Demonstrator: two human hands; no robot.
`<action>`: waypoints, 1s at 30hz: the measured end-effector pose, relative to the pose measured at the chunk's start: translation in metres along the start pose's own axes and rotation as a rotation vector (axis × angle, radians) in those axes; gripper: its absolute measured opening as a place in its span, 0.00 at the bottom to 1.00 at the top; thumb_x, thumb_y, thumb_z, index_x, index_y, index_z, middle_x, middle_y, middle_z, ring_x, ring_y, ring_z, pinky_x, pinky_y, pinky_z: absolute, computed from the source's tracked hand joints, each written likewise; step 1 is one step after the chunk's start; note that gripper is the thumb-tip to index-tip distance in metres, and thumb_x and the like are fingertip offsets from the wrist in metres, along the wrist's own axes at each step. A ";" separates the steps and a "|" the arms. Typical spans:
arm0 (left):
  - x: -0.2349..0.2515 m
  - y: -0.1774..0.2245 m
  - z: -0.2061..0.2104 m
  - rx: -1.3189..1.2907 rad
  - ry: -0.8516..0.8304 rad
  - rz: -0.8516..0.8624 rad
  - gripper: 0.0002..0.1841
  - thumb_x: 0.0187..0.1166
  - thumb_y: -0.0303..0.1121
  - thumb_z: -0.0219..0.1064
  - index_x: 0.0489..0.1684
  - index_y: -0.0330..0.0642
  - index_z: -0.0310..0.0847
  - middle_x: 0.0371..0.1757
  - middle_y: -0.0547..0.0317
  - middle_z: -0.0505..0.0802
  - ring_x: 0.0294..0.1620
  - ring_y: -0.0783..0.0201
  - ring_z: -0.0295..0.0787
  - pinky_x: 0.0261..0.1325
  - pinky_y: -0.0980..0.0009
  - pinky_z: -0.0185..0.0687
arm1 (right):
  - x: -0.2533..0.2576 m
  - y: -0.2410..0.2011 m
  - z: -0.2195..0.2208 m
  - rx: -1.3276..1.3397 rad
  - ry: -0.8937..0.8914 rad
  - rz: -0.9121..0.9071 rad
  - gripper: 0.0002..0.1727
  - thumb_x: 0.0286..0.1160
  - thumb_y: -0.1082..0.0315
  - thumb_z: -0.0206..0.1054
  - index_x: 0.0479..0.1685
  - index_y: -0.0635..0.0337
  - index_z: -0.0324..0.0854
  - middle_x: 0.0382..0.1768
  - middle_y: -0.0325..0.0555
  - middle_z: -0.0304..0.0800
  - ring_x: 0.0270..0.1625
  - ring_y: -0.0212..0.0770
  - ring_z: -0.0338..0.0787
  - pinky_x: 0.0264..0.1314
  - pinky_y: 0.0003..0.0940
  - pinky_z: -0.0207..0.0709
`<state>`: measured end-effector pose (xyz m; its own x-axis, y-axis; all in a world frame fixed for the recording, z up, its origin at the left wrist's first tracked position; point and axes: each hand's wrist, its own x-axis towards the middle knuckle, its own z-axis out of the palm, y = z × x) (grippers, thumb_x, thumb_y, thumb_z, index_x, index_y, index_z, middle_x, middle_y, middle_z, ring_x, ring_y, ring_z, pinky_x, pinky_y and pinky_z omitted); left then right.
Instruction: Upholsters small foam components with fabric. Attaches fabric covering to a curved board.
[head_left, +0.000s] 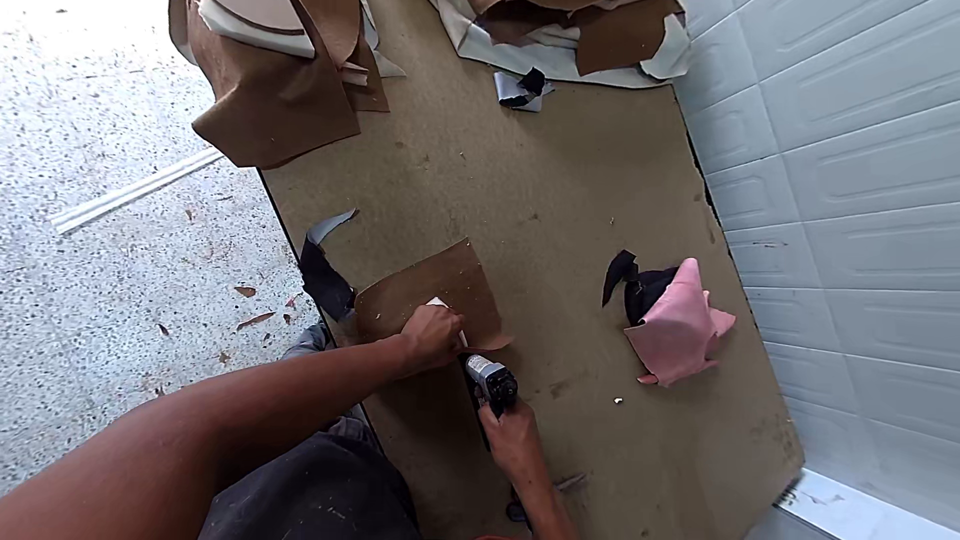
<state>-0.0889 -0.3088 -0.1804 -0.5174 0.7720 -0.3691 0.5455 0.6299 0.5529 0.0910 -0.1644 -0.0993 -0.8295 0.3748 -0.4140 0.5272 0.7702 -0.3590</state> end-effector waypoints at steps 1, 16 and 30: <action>0.000 0.001 0.001 0.006 0.001 -0.001 0.15 0.71 0.49 0.71 0.47 0.51 0.87 0.41 0.59 0.93 0.46 0.53 0.93 0.42 0.48 0.89 | -0.001 0.001 0.001 0.008 -0.007 -0.004 0.13 0.69 0.61 0.69 0.51 0.49 0.88 0.35 0.31 0.93 0.37 0.28 0.91 0.42 0.35 0.89; 0.005 0.008 0.007 0.052 -0.023 -0.036 0.17 0.72 0.50 0.75 0.50 0.51 0.88 0.45 0.57 0.94 0.49 0.50 0.93 0.46 0.45 0.89 | -0.015 -0.006 0.005 0.078 -0.094 -0.083 0.19 0.67 0.63 0.70 0.59 0.51 0.86 0.39 0.33 0.94 0.42 0.27 0.92 0.49 0.31 0.88; -0.005 0.026 0.001 0.156 0.018 -0.043 0.35 0.62 0.70 0.74 0.66 0.61 0.84 0.62 0.61 0.91 0.69 0.50 0.85 0.55 0.42 0.87 | -0.196 0.211 -0.003 0.034 0.437 0.513 0.27 0.66 0.70 0.75 0.66 0.74 0.79 0.66 0.72 0.79 0.67 0.67 0.83 0.68 0.64 0.79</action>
<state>-0.0711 -0.2964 -0.1648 -0.5533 0.7434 -0.3759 0.6177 0.6689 0.4136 0.3641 -0.0736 -0.0916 -0.4667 0.8688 -0.1654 0.8740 0.4245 -0.2364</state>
